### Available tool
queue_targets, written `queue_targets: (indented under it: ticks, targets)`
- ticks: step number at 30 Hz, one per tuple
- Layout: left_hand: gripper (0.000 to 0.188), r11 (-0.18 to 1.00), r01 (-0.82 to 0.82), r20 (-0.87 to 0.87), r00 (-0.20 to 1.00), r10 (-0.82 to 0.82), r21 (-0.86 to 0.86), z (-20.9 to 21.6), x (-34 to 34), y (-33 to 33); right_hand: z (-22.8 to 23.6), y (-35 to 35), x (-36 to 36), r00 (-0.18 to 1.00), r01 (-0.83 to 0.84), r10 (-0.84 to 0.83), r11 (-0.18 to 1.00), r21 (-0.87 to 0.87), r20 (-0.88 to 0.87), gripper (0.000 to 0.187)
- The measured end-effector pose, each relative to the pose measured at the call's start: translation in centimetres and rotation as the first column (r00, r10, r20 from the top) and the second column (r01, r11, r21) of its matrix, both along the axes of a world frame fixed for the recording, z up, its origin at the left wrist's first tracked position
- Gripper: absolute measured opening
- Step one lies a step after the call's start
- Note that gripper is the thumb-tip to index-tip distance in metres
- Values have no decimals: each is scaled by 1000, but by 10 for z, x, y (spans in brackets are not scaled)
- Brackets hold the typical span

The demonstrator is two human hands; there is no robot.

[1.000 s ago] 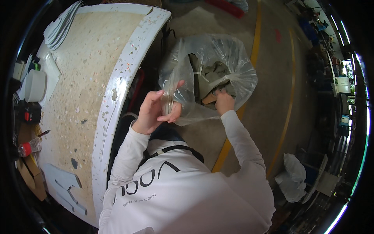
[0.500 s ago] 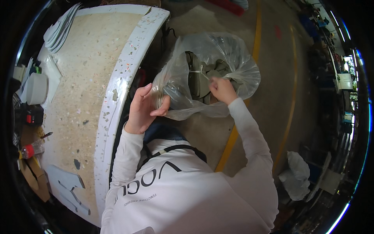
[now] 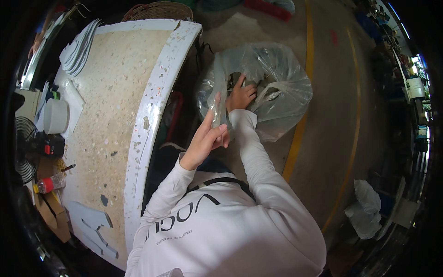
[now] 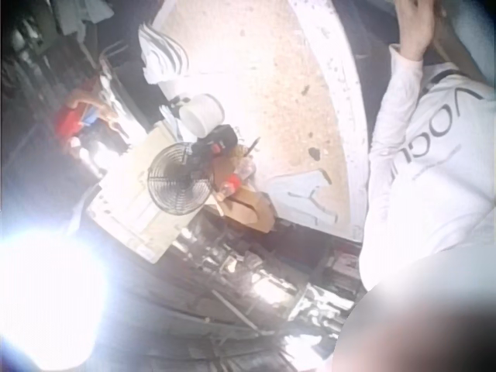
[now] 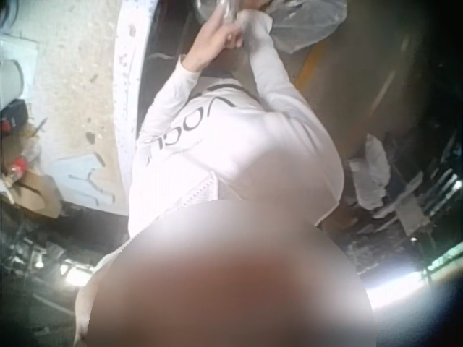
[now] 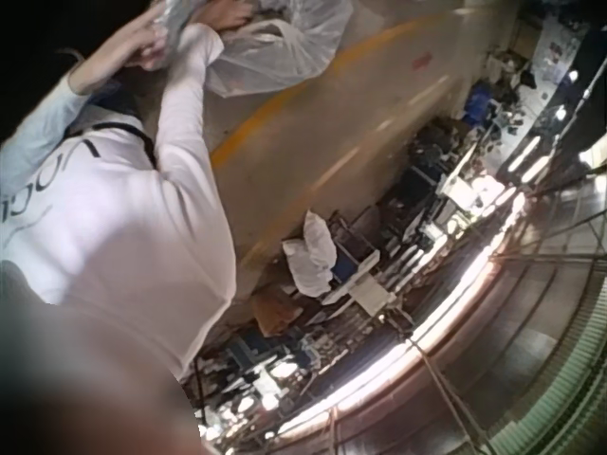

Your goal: The person writes on a paper, then walks to a table and places the paper down. They retrieve a bundle of olive-green fabric pieces from a plastic bag, untie it, and separate the pieces into two piles on the table. The person repeatedly picks up, inspects, and restacks the fabric pieces, aligning them by shape and size.

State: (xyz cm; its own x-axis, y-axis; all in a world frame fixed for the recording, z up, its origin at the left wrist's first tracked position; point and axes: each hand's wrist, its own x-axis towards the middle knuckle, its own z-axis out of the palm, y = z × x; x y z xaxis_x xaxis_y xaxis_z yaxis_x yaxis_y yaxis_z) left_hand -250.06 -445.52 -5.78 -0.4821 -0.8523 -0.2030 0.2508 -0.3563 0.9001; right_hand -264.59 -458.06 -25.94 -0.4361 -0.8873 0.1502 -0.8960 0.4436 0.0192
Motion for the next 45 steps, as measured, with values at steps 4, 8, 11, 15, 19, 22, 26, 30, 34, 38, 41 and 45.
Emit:
queue_targets:
  ticks: [4, 8, 11, 15, 19, 22, 26, 30, 34, 38, 41, 45]
  targets:
    - [76, 986, -120, -80, 988, 130, 115, -3, 15, 3, 31, -1, -17, 970, -72, 65, 997, 23, 234, 121]
    - [70, 971, -193, -180, 959, 216, 138, -4, 36, -5, 91, 7, -61, 772, 29, -14, 999, -13, 636, 112]
    - [62, 974, -163, -255, 946, 200, 160, -12, 43, -7, 129, 11, -89, 460, 193, 137, 949, -249, 877, 101]
    - [66, 957, -221, -254, 930, 264, 187, -33, 46, -11, 186, 34, -106, -227, 213, 284, 948, -237, 931, 61]
    - [60, 904, -404, -62, 908, 415, 141, -42, 51, -5, 250, 54, -83, -385, 137, 416, 909, -394, 824, 53]
    - [64, 846, -514, 202, 822, 533, -142, -26, 58, 22, 287, 56, -42, -410, 51, 423, 895, -443, 808, 55]
    - [60, 782, -569, -41, 814, 579, -256, 19, 100, 75, 307, 62, 55, -611, -155, 411, 776, -611, 677, 71]
    - [61, 551, -751, -105, 621, 777, -364, 51, 154, 129, 319, 79, 168, -354, -466, 834, 236, -852, 424, 97]
    - [83, 310, -893, -202, 387, 900, -327, 48, 188, 178, 310, 138, 263, -406, -619, 871, -40, -784, 277, 103]
    - [81, 121, -987, -323, 151, 934, -110, 26, 205, 210, 284, 206, 310, -473, -805, 837, -284, -520, 276, 100]
    - [69, 116, -992, -192, 106, 976, 39, 19, 221, 238, 274, 218, 316, -554, -788, 780, -381, -483, 289, 91]
    - [47, 267, -941, 320, 192, 928, -208, 37, 245, 308, 272, 199, 314, -632, -751, 667, -402, -524, 394, 84]
